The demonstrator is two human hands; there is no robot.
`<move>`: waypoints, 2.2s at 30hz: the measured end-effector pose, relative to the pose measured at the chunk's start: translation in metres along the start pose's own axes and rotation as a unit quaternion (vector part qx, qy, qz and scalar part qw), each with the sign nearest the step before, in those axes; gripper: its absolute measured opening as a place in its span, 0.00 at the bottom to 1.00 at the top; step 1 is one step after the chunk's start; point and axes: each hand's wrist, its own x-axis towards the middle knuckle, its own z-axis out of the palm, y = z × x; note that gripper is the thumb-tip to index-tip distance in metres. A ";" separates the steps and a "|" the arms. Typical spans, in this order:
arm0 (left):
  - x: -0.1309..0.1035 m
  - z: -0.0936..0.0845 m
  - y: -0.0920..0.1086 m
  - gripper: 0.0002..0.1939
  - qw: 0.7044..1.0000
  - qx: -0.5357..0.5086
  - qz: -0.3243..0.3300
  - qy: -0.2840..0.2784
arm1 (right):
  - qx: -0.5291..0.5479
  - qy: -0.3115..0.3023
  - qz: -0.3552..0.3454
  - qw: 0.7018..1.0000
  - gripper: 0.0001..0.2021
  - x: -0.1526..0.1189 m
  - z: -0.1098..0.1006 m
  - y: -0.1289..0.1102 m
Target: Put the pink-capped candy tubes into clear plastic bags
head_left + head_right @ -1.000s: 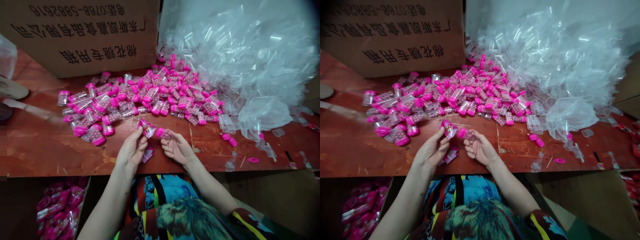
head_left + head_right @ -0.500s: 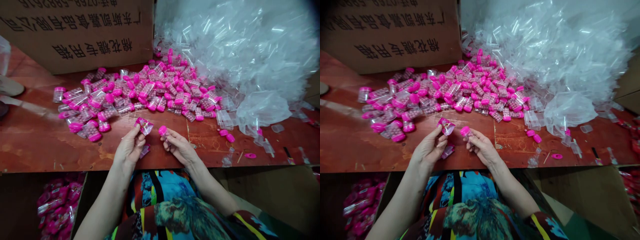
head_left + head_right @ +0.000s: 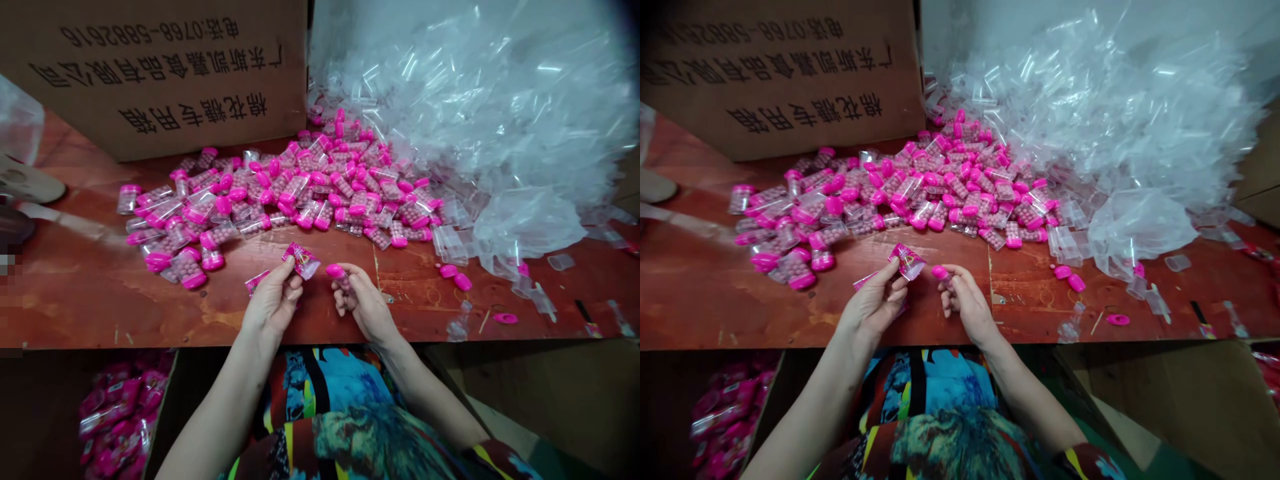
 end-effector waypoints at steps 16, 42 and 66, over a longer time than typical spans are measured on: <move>0.001 0.005 -0.016 0.10 0.999 -0.004 0.044 0.004 | -0.068 0.085 -0.075 0.991 0.19 -0.005 0.029 0.011; 0.000 -0.004 -0.038 0.26 0.981 0.176 0.019 -0.086 | -0.002 -0.024 -0.005 1.000 0.28 -0.001 0.018 -0.001; -0.001 0.003 -0.048 0.22 0.987 0.131 0.006 -0.093 | -0.028 -0.075 -0.018 0.997 0.31 0.002 0.016 0.002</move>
